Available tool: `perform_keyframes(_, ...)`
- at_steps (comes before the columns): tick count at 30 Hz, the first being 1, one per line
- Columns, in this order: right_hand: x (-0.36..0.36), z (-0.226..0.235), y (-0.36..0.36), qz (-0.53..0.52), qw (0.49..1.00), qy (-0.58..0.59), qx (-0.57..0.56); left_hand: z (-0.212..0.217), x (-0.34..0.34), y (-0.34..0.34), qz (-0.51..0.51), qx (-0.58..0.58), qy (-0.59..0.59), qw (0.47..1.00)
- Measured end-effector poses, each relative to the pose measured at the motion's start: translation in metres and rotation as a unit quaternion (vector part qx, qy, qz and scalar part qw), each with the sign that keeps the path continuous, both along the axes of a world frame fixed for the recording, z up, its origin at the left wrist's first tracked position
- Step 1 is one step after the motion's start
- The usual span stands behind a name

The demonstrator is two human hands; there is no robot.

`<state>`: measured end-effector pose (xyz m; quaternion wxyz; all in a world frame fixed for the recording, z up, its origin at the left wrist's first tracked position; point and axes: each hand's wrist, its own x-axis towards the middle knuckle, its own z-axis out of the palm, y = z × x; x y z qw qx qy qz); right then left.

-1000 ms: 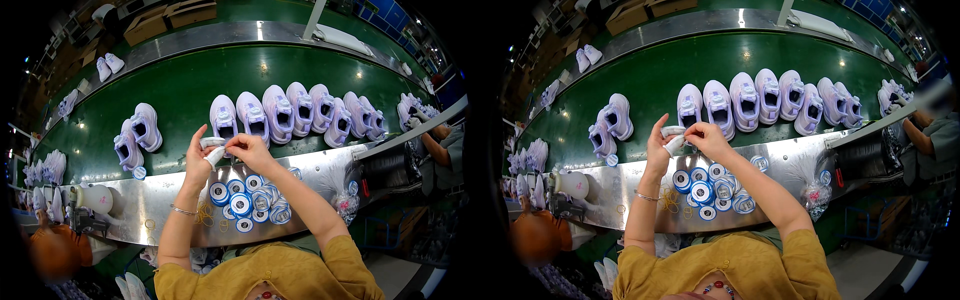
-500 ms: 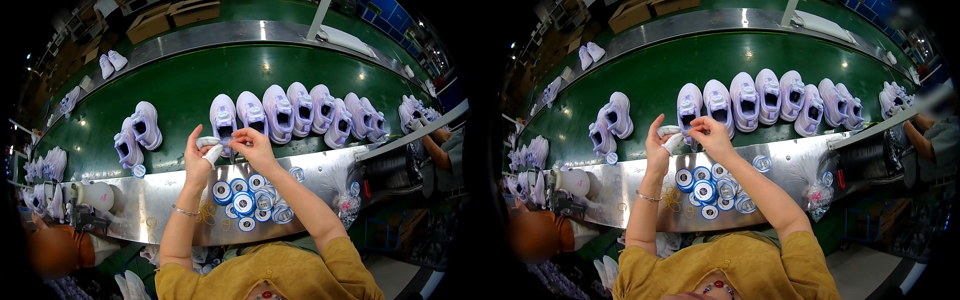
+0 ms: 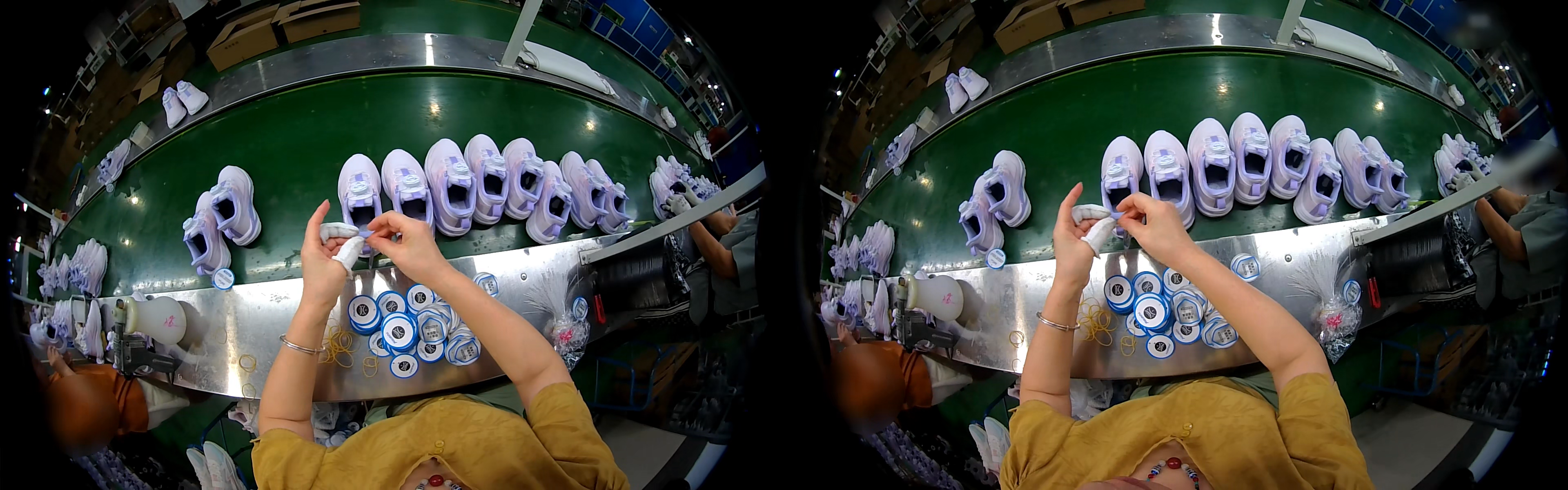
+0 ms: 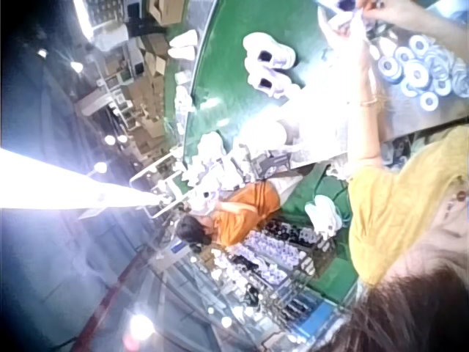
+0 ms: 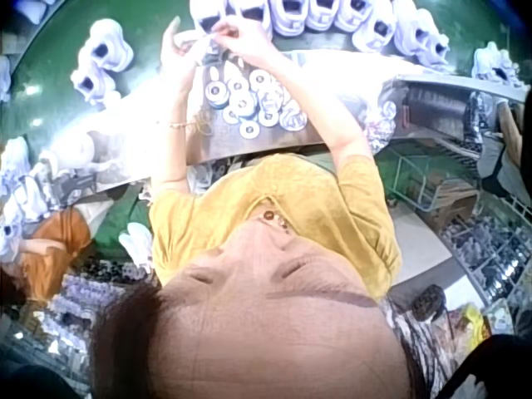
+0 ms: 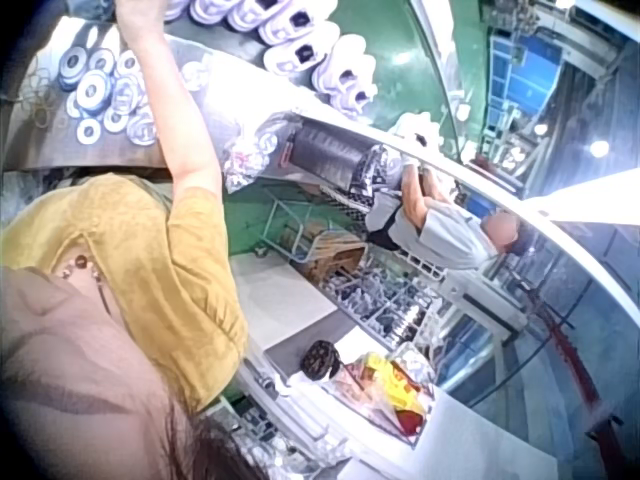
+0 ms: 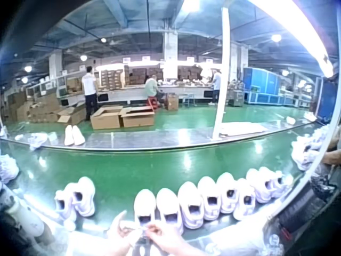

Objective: The person attaches small blue and white circular lace components to white sneakers on a green conveyor belt. They pick up each component, thread it through the shoe's eyelets, and place the finished shoe back on the belt.

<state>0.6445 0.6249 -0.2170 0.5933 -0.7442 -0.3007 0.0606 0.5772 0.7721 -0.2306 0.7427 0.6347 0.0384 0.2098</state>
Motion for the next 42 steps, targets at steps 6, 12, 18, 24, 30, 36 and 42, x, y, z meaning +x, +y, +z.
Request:
perform_keyframes(6,0.001,-0.014,0.006,-0.017,0.996,0.022,0.081,0.001,0.001,-0.002,0.003,-0.043,-0.002,0.999)
perform_keyframes(12,-0.001,-0.02,0.014,0.002,0.991,0.078,0.108,-0.003,0.001,0.0,0.005,-0.052,0.01,0.999)
perform_keyframes(18,-0.008,-0.014,0.02,-0.052,0.989,0.043,0.134,-0.003,0.007,0.0,0.01,-0.04,-0.003,0.999)
perform_keyframes(24,-0.008,-0.008,0.022,-0.045,0.988,0.067,0.129,-0.002,0.003,0.003,-0.003,-0.045,0.016,0.999)
perform_keyframes(30,-0.017,0.014,-0.055,-0.13,0.962,-0.235,0.04,0.007,-0.005,-0.011,-0.016,0.004,0.017,1.0)
perform_keyframes(36,-0.03,0.045,-0.247,-0.246,0.957,-0.062,-0.139,0.011,-0.04,0.011,0.098,0.097,0.046,0.989)
perform_keyframes(42,-0.032,0.002,-0.315,-0.242,0.888,-0.105,-0.377,0.064,-0.045,-0.073,0.101,0.169,-0.066,0.978)
